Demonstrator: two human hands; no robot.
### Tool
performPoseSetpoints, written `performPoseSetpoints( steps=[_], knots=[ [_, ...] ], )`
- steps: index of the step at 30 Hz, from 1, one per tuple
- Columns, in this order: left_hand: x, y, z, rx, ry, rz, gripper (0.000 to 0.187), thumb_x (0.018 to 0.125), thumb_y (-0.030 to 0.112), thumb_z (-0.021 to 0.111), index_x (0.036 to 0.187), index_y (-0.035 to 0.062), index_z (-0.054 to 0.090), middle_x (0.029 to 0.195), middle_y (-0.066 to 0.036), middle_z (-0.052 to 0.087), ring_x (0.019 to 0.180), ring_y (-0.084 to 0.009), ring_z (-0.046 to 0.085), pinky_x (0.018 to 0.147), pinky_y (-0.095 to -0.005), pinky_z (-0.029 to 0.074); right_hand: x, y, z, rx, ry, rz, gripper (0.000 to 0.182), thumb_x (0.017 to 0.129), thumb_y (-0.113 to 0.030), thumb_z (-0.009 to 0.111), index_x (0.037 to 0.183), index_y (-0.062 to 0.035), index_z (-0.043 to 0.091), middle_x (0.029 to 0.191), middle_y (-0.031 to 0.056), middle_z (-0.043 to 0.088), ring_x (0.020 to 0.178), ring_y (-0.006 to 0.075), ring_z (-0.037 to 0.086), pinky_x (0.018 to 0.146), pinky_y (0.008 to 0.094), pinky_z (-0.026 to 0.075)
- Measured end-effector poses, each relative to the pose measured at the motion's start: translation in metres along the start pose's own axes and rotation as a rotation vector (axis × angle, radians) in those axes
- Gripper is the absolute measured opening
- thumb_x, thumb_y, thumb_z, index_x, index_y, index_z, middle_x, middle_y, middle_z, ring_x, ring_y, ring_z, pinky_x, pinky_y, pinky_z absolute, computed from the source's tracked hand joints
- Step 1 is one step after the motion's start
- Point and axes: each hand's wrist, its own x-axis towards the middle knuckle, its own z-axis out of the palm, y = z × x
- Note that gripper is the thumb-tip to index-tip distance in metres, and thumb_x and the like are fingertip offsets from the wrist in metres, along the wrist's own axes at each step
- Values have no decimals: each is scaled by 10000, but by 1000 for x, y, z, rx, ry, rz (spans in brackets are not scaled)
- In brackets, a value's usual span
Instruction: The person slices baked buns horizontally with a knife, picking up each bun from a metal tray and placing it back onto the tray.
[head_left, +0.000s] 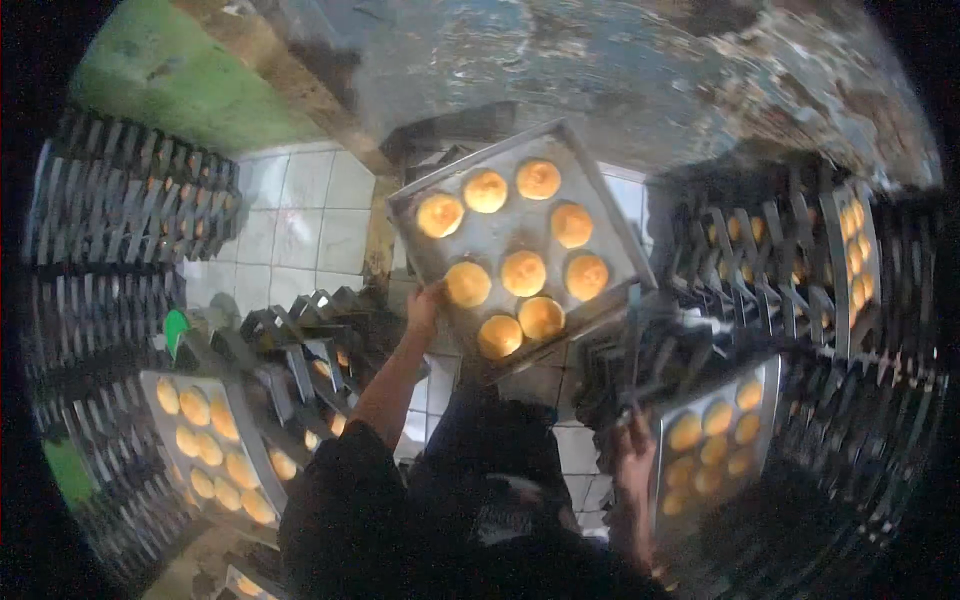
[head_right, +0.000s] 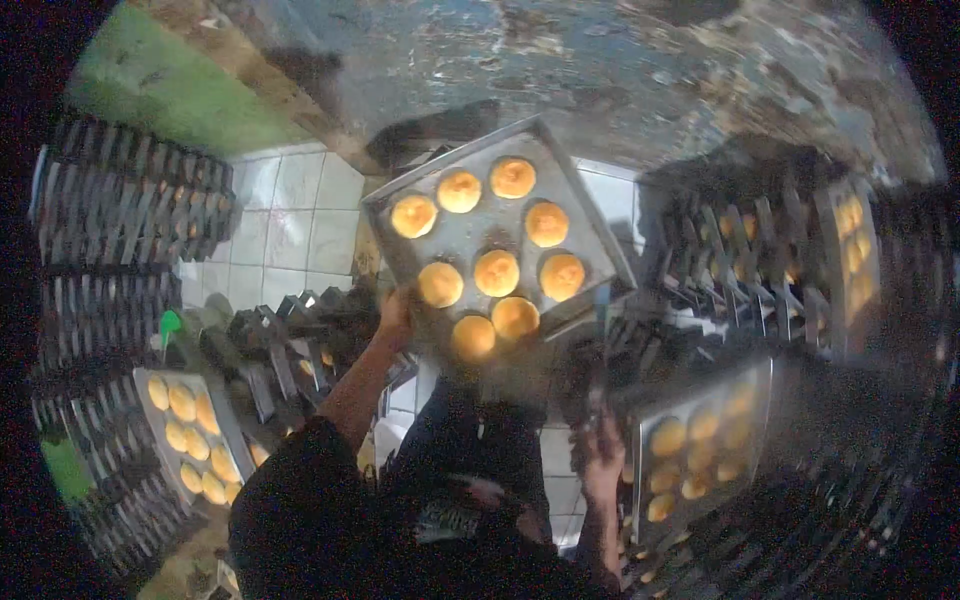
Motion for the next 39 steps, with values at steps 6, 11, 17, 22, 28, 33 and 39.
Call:
performPoseSetpoints(
  steps=[6,11,17,22,28,33,39],
  knots=[
    [127,-10,-31,-251,301,48,210,879,137,666,1035,-5,669,846,-62,649,787,-220,640,693,-359,509,102,34,71,-263,-219,204,530,1020,-150,561,1521,-57,416,789,45,651,549,74,537,457,251,429],
    [244,-68,-70,-235,389,-168,524,904,67,641,1363,-79,436,1161,-194,607,1103,-329,608,978,-446,477,155,85,94,-350,-100,556,359,1007,-148,611,1349,-52,561,801,64,683,583,106,587,481,271,453],
    [367,-206,-143,108,237,-26,450,967,137,572,1374,-21,463,1225,-174,584,1163,-325,583,1068,-452,426,175,161,71,-471,-203,473,440,984,-93,626,1415,-68,540,795,62,694,626,115,624,524,291,489],
    [334,-167,-96,-424,227,-86,420,1037,249,502,1392,25,480,1335,-146,554,1209,-270,566,1101,-441,399,203,127,89,-691,-365,396,466,978,-111,641,1428,-62,531,817,50,699,637,115,630,536,292,493],
    [281,-91,-79,396,-28,17,489,1028,330,558,1417,44,490,1371,-136,540,1240,-258,542,1030,-419,445,179,88,96,-29,-41,437,473,991,-282,635,1358,2,545,800,47,641,588,112,553,536,309,472],
    [198,-22,56,395,-155,-255,457,1027,294,566,1393,27,500,1305,-120,597,1170,-248,591,1000,-381,475,114,29,70,-160,-24,271,434,1015,-307,611,1320,1,580,1009,152,707,915,248,660,862,404,524],
    [-36,18,291,576,-755,253,443,1010,269,606,1345,-13,542,1207,-114,657,1096,-205,631,940,-333,521,16,31,-3,-48,232,4,335,1040,-326,564,1174,-19,567,948,81,634,894,164,597,792,359,506]
  ],
)
